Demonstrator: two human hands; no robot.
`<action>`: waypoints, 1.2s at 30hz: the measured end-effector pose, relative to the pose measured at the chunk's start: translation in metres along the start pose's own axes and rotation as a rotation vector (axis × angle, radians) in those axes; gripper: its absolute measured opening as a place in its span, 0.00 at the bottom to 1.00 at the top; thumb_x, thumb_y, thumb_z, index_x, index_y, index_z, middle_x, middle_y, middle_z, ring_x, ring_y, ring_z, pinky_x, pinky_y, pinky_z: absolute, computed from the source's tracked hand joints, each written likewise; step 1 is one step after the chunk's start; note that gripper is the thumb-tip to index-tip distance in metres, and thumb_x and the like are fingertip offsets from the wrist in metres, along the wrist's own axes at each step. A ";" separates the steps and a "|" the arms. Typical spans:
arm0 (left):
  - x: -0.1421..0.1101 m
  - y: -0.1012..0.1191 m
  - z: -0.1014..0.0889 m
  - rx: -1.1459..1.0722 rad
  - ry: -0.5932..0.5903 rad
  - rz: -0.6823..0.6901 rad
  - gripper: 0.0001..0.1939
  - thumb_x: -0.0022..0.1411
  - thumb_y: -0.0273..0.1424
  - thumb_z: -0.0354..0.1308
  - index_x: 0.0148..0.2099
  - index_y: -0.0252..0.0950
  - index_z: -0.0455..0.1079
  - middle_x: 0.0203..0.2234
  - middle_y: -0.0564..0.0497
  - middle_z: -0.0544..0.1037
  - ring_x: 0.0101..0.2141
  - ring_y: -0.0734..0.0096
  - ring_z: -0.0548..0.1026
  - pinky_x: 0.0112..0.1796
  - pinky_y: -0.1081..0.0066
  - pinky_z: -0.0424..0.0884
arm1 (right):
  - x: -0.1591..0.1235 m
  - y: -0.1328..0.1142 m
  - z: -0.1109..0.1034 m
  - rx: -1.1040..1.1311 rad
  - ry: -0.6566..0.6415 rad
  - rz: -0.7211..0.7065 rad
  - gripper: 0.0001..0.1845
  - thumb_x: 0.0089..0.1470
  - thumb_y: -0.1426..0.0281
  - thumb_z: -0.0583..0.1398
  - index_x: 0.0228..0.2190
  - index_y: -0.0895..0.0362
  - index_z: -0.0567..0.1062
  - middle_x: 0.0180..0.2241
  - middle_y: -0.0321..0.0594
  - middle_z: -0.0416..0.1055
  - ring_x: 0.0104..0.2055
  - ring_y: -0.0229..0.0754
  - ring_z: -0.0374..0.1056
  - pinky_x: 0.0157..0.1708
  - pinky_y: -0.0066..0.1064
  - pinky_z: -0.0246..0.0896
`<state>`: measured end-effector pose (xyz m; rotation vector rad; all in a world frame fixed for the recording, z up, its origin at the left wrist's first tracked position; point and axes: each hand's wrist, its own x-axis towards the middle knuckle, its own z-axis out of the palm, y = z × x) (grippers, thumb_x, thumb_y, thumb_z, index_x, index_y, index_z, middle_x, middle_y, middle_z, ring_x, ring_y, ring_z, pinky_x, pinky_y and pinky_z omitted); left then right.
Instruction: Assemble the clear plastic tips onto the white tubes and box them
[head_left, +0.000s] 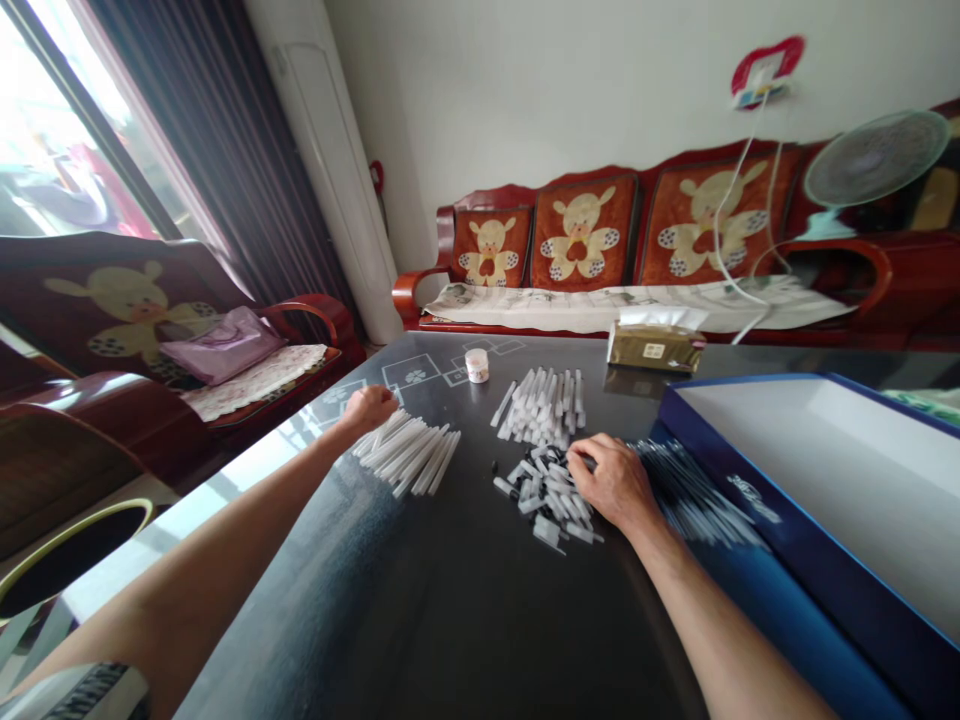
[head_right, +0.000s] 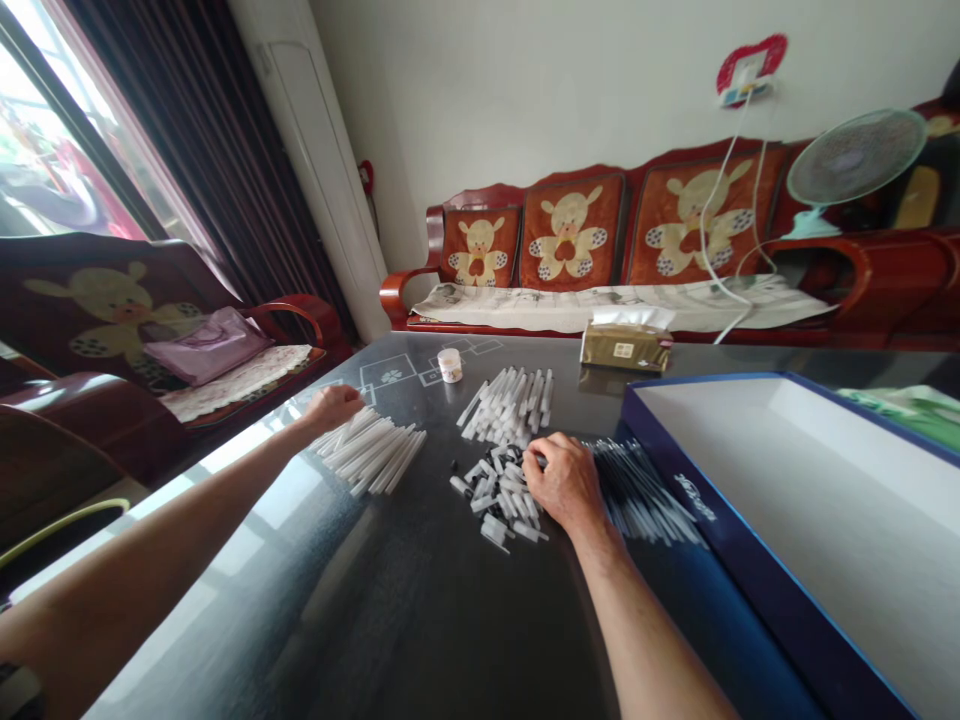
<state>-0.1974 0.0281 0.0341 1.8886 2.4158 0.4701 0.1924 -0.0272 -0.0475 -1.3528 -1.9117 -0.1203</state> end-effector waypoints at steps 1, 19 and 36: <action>0.004 -0.003 -0.003 -0.057 0.027 -0.024 0.17 0.53 0.31 0.53 0.45 0.35 0.73 0.23 0.51 0.76 0.26 0.70 0.74 0.28 0.75 0.66 | 0.000 0.000 0.000 0.001 0.001 0.000 0.09 0.51 0.69 0.57 0.27 0.56 0.77 0.30 0.40 0.74 0.34 0.42 0.68 0.39 0.30 0.57; -0.035 -0.046 0.005 -0.194 0.214 -0.071 0.12 0.47 0.40 0.58 0.29 0.37 0.71 0.21 0.54 0.75 0.26 0.70 0.72 0.28 0.73 0.64 | 0.000 0.001 0.001 0.002 -0.002 0.009 0.09 0.52 0.69 0.57 0.26 0.55 0.77 0.29 0.39 0.74 0.34 0.42 0.68 0.38 0.30 0.56; -0.019 0.111 0.038 -0.058 0.014 0.328 0.14 0.55 0.36 0.52 0.39 0.41 0.77 0.33 0.52 0.79 0.37 0.67 0.75 0.39 0.75 0.67 | 0.000 -0.002 -0.001 0.011 -0.012 0.021 0.10 0.53 0.70 0.56 0.26 0.55 0.77 0.29 0.39 0.73 0.34 0.40 0.68 0.38 0.29 0.57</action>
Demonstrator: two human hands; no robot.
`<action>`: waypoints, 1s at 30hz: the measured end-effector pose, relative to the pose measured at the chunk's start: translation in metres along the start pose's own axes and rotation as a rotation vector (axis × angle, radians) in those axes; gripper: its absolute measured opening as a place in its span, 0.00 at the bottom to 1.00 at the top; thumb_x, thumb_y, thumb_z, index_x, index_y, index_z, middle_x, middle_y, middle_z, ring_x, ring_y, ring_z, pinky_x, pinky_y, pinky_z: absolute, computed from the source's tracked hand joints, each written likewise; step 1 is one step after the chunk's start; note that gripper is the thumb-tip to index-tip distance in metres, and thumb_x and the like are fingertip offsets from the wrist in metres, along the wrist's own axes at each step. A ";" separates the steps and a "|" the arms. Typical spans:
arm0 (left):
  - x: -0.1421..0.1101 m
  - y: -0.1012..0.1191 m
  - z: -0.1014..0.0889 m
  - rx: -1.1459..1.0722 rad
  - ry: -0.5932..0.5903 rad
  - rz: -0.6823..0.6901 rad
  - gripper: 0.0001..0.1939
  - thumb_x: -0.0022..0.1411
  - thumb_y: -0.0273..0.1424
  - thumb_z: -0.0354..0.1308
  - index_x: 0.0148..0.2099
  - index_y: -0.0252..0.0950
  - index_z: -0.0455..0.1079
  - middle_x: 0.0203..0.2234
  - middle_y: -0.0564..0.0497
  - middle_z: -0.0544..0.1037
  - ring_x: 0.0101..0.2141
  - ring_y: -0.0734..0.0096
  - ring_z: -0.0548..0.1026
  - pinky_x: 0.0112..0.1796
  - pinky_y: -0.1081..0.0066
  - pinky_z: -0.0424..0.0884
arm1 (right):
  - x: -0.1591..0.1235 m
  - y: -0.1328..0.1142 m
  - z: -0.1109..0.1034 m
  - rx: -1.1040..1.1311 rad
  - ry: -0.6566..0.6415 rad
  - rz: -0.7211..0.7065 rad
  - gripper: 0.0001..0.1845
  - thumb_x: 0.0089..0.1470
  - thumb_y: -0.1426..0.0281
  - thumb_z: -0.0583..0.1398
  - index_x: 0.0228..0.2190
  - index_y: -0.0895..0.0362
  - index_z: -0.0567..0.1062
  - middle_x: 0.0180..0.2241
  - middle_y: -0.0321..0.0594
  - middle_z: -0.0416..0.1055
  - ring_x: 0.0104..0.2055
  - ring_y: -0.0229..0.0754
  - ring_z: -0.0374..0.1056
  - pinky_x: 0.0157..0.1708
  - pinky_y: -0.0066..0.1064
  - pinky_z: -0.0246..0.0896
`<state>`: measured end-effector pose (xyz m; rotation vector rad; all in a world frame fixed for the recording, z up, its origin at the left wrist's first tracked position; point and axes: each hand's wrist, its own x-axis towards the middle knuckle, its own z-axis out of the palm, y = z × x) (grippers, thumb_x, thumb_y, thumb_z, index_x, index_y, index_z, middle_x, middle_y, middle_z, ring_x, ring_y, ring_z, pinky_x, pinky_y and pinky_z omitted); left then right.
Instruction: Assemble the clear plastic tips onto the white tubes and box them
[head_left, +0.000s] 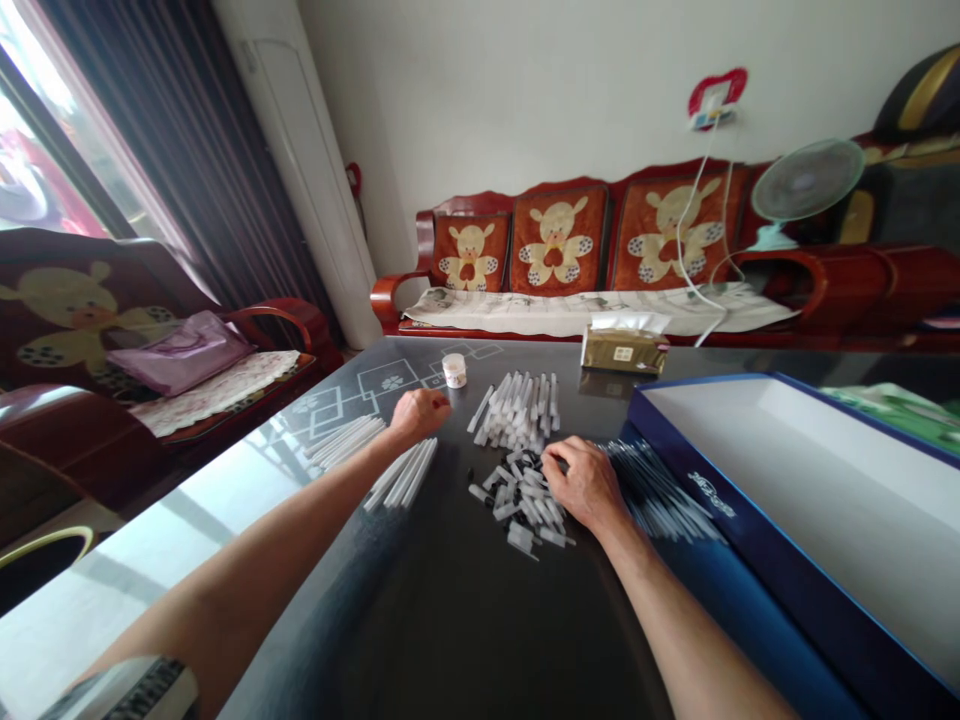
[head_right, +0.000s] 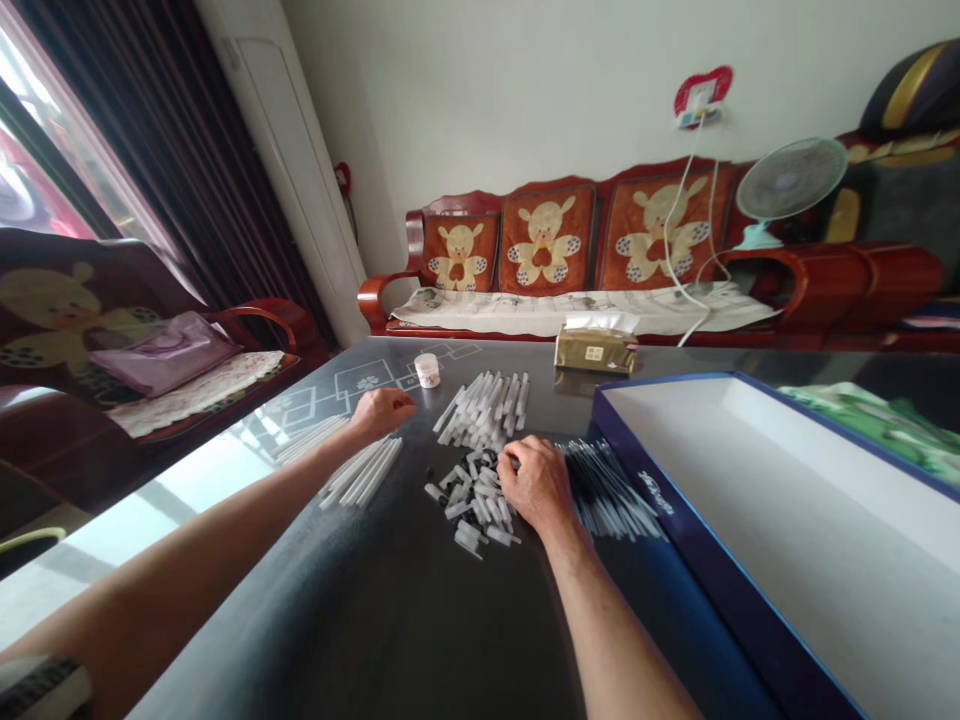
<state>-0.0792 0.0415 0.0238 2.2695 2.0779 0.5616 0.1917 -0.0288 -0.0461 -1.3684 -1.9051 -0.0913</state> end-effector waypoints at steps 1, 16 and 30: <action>0.009 0.012 0.009 -0.009 -0.047 -0.019 0.15 0.55 0.36 0.52 0.40 0.41 0.77 0.33 0.52 0.80 0.37 0.67 0.75 0.39 0.75 0.67 | 0.000 0.000 0.000 0.005 0.000 0.002 0.10 0.53 0.70 0.56 0.26 0.56 0.77 0.29 0.39 0.73 0.34 0.40 0.68 0.38 0.29 0.57; 0.053 0.042 0.050 0.089 -0.217 -0.125 0.16 0.46 0.28 0.58 0.40 0.35 0.76 0.37 0.43 0.79 0.43 0.58 0.75 0.40 0.72 0.69 | -0.001 -0.002 -0.001 0.008 -0.002 0.022 0.09 0.53 0.70 0.57 0.25 0.55 0.76 0.27 0.39 0.72 0.33 0.40 0.67 0.37 0.30 0.56; -0.025 0.069 0.028 0.022 0.118 0.272 0.15 0.57 0.26 0.48 0.44 0.39 0.71 0.36 0.48 0.75 0.39 0.65 0.72 0.41 0.70 0.67 | 0.002 0.004 0.002 0.077 0.173 0.075 0.16 0.59 0.70 0.48 0.44 0.59 0.72 0.38 0.46 0.73 0.40 0.45 0.68 0.42 0.34 0.61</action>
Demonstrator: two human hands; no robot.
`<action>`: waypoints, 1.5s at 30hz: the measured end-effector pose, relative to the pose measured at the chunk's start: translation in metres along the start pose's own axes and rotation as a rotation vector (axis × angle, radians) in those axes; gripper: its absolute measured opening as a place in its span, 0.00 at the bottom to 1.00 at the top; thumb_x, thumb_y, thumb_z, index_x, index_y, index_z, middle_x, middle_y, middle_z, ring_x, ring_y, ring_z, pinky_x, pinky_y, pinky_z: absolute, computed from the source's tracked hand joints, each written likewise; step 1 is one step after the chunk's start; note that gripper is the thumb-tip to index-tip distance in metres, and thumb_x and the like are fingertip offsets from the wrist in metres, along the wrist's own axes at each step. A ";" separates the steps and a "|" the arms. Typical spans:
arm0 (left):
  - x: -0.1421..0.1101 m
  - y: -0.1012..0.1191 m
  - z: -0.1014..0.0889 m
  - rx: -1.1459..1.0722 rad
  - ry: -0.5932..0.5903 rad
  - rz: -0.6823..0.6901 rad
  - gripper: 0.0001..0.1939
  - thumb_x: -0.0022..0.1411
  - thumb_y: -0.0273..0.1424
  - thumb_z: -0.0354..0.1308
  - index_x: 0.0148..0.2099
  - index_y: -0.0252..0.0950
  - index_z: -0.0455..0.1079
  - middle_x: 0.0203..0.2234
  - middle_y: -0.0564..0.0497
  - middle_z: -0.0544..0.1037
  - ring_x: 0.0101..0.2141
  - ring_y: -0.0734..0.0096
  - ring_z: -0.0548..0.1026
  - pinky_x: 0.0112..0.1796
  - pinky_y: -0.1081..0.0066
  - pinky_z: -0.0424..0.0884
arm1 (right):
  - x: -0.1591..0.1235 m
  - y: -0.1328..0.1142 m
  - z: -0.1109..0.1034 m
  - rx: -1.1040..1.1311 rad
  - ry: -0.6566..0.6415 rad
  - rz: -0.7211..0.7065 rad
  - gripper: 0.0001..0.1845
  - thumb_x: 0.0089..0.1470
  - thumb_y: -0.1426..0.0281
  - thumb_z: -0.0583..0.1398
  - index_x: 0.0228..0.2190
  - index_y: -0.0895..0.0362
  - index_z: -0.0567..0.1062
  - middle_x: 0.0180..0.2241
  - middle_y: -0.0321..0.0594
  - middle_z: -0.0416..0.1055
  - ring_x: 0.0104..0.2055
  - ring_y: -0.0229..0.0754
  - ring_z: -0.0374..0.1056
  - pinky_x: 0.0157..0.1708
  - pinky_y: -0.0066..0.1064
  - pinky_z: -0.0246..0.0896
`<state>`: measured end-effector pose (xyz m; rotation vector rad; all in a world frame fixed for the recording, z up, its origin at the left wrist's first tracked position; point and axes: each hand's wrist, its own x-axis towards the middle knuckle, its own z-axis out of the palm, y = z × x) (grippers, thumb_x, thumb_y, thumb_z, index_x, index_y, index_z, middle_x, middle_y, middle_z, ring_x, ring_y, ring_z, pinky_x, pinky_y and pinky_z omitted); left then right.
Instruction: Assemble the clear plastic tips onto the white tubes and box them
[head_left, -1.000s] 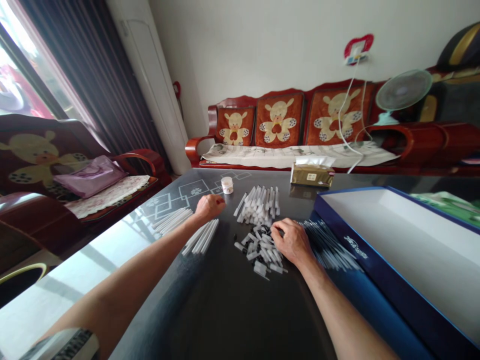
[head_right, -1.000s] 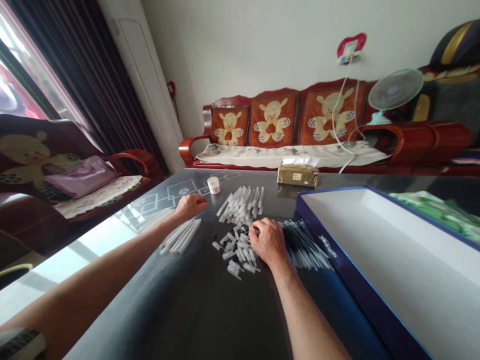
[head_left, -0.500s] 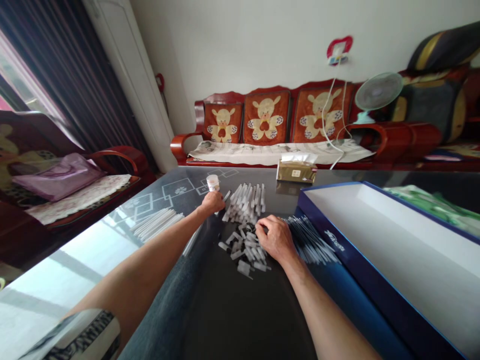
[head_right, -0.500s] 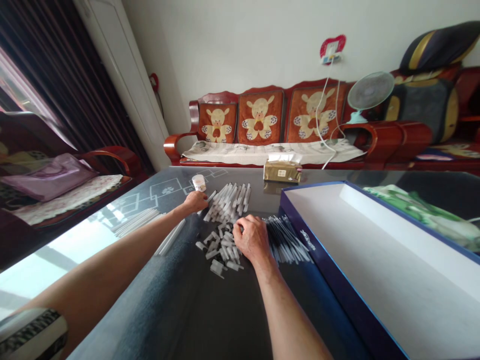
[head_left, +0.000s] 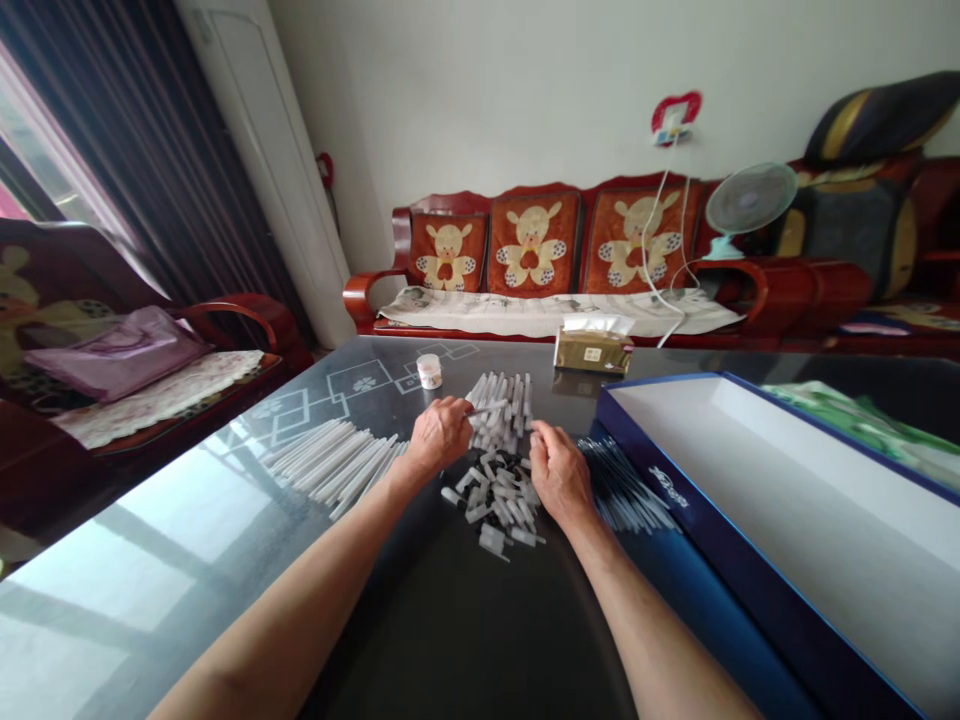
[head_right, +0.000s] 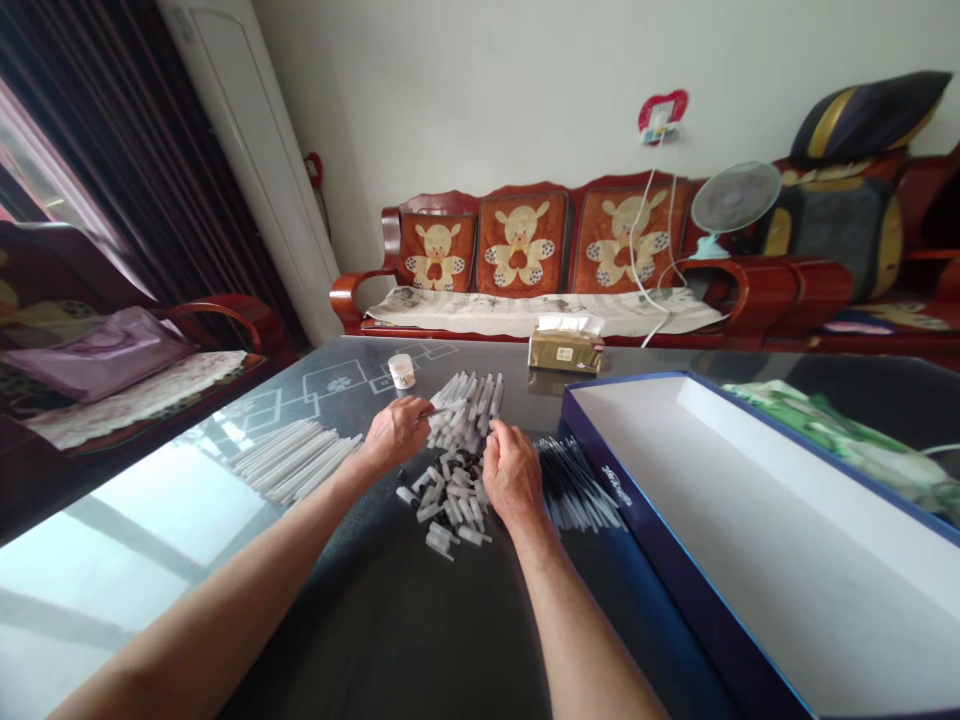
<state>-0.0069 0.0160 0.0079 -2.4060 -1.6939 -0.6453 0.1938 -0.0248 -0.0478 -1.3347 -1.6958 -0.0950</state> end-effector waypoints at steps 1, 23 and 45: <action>-0.004 0.004 0.002 0.010 0.011 0.065 0.15 0.58 0.26 0.48 0.44 0.38 0.71 0.34 0.48 0.75 0.38 0.66 0.72 0.41 0.70 0.66 | 0.000 0.000 0.000 -0.006 0.018 0.005 0.17 0.59 0.70 0.48 0.45 0.59 0.71 0.38 0.47 0.73 0.41 0.45 0.68 0.42 0.34 0.61; -0.026 0.035 0.017 -0.020 0.098 0.408 0.12 0.67 0.35 0.46 0.46 0.39 0.69 0.32 0.48 0.72 0.35 0.66 0.70 0.40 0.65 0.63 | 0.003 -0.013 -0.011 0.041 -0.061 -0.053 0.17 0.61 0.66 0.49 0.25 0.56 0.70 0.26 0.41 0.69 0.30 0.39 0.66 0.33 0.29 0.57; -0.021 0.030 0.020 -0.031 0.009 0.447 0.16 0.69 0.35 0.42 0.42 0.35 0.71 0.30 0.48 0.71 0.34 0.66 0.68 0.41 0.65 0.63 | 0.003 -0.012 -0.013 0.248 -0.075 0.019 0.09 0.50 0.66 0.59 0.35 0.56 0.72 0.36 0.42 0.73 0.39 0.43 0.69 0.43 0.34 0.64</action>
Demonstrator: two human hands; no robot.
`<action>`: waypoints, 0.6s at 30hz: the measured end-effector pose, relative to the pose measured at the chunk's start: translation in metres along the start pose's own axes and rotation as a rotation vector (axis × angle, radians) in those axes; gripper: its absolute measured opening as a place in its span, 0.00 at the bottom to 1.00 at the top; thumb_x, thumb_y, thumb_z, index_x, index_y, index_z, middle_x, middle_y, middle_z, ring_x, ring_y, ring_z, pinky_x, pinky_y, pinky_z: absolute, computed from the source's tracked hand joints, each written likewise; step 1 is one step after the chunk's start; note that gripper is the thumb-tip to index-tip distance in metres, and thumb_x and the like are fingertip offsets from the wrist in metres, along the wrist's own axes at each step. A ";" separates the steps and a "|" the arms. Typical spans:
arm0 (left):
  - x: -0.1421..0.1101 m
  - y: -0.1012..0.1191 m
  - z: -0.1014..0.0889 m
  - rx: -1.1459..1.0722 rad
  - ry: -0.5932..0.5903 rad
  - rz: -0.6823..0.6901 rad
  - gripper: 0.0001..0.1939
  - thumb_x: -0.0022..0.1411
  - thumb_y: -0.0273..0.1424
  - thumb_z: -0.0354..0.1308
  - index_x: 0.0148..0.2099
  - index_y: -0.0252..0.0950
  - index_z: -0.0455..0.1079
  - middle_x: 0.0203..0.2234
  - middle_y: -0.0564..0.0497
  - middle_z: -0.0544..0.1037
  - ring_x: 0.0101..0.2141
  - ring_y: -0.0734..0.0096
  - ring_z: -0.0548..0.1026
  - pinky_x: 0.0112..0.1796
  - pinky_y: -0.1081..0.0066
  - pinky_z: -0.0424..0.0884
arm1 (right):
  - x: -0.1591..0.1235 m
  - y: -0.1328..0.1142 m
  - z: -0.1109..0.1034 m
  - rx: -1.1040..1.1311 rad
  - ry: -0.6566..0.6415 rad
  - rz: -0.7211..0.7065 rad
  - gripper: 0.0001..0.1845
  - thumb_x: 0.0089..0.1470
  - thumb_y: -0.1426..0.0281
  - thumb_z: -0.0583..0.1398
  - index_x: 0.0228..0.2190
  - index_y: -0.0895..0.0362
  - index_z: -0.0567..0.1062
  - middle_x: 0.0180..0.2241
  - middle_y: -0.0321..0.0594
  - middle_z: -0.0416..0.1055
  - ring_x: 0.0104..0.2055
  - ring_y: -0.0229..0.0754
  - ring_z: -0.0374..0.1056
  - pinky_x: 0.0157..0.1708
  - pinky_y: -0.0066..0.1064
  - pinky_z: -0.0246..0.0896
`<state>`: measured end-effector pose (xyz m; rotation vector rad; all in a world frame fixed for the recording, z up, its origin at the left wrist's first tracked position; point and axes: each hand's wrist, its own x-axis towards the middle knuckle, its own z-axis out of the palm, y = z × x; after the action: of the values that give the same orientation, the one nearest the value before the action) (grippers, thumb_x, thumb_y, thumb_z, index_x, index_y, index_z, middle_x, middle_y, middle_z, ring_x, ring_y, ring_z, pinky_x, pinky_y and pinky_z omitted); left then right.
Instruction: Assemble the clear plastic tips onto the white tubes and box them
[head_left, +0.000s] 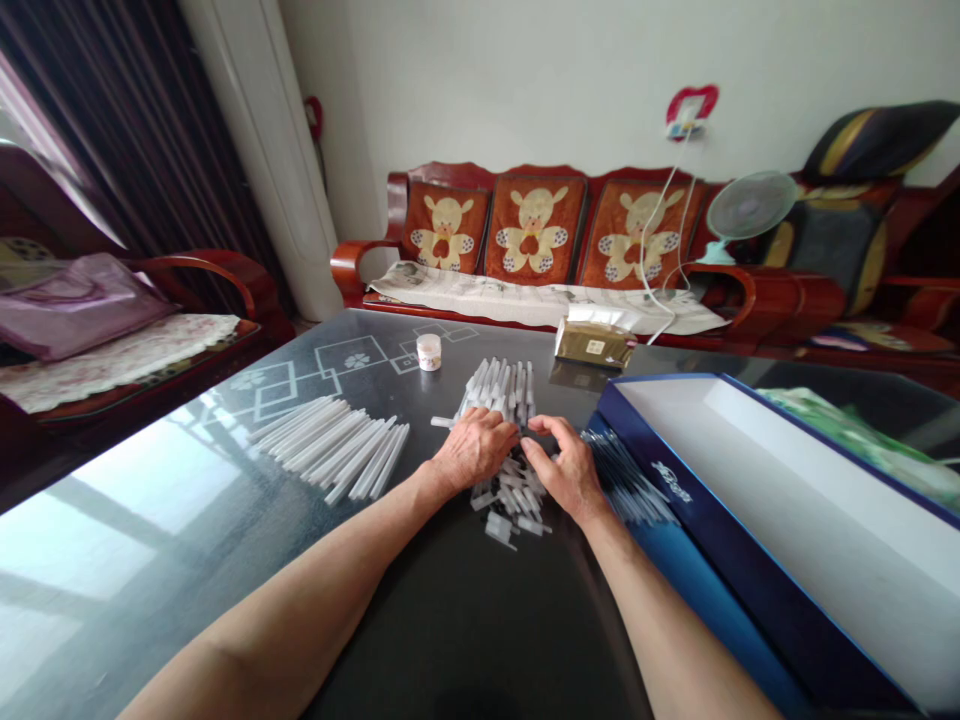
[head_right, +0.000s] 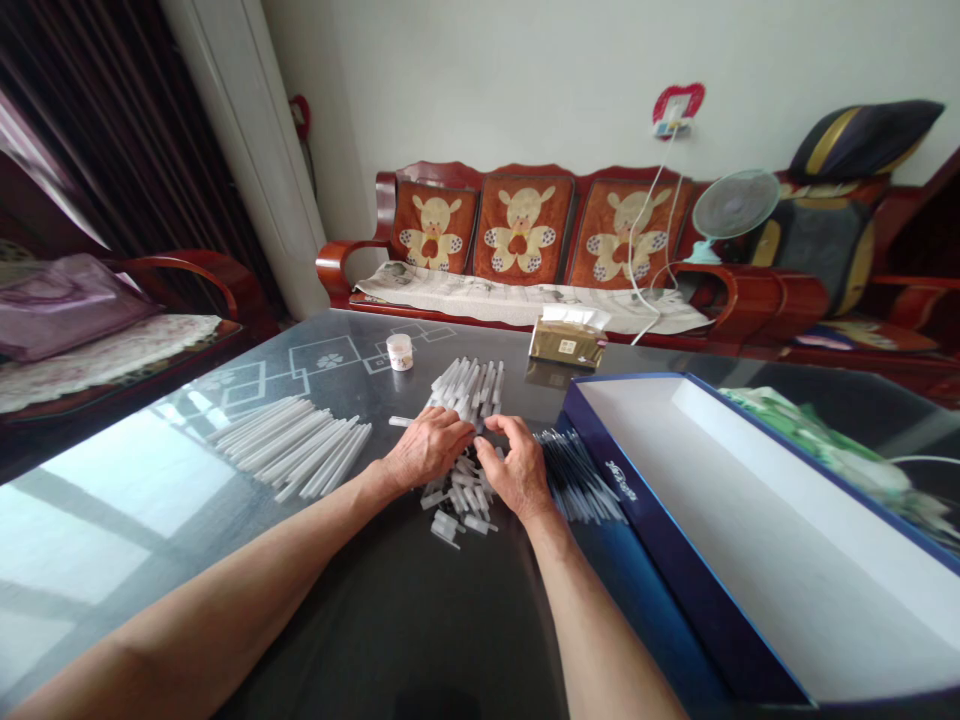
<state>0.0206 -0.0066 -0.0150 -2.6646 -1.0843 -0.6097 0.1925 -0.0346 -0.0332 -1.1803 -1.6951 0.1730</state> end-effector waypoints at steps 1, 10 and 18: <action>0.000 0.000 -0.001 0.005 -0.004 -0.001 0.16 0.69 0.35 0.42 0.42 0.35 0.71 0.30 0.48 0.71 0.34 0.66 0.68 0.41 0.65 0.63 | 0.000 0.001 0.000 -0.016 0.008 0.000 0.08 0.52 0.66 0.58 0.34 0.56 0.73 0.35 0.42 0.73 0.39 0.43 0.69 0.43 0.35 0.64; 0.000 0.000 -0.001 0.024 -0.023 0.000 0.17 0.69 0.35 0.42 0.42 0.36 0.71 0.31 0.48 0.71 0.34 0.66 0.68 0.41 0.65 0.62 | 0.001 0.008 0.003 -0.002 -0.036 -0.059 0.06 0.54 0.69 0.56 0.30 0.56 0.73 0.33 0.42 0.72 0.38 0.42 0.69 0.42 0.33 0.64; 0.000 0.001 -0.002 0.017 -0.018 0.004 0.16 0.69 0.35 0.42 0.41 0.35 0.71 0.31 0.48 0.71 0.34 0.66 0.68 0.41 0.65 0.62 | 0.000 0.004 0.002 -0.023 -0.020 -0.005 0.07 0.52 0.67 0.57 0.34 0.56 0.73 0.36 0.43 0.72 0.41 0.44 0.69 0.45 0.36 0.63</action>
<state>0.0205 -0.0080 -0.0129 -2.6621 -1.0835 -0.5736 0.1931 -0.0318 -0.0361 -1.1955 -1.7219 0.1633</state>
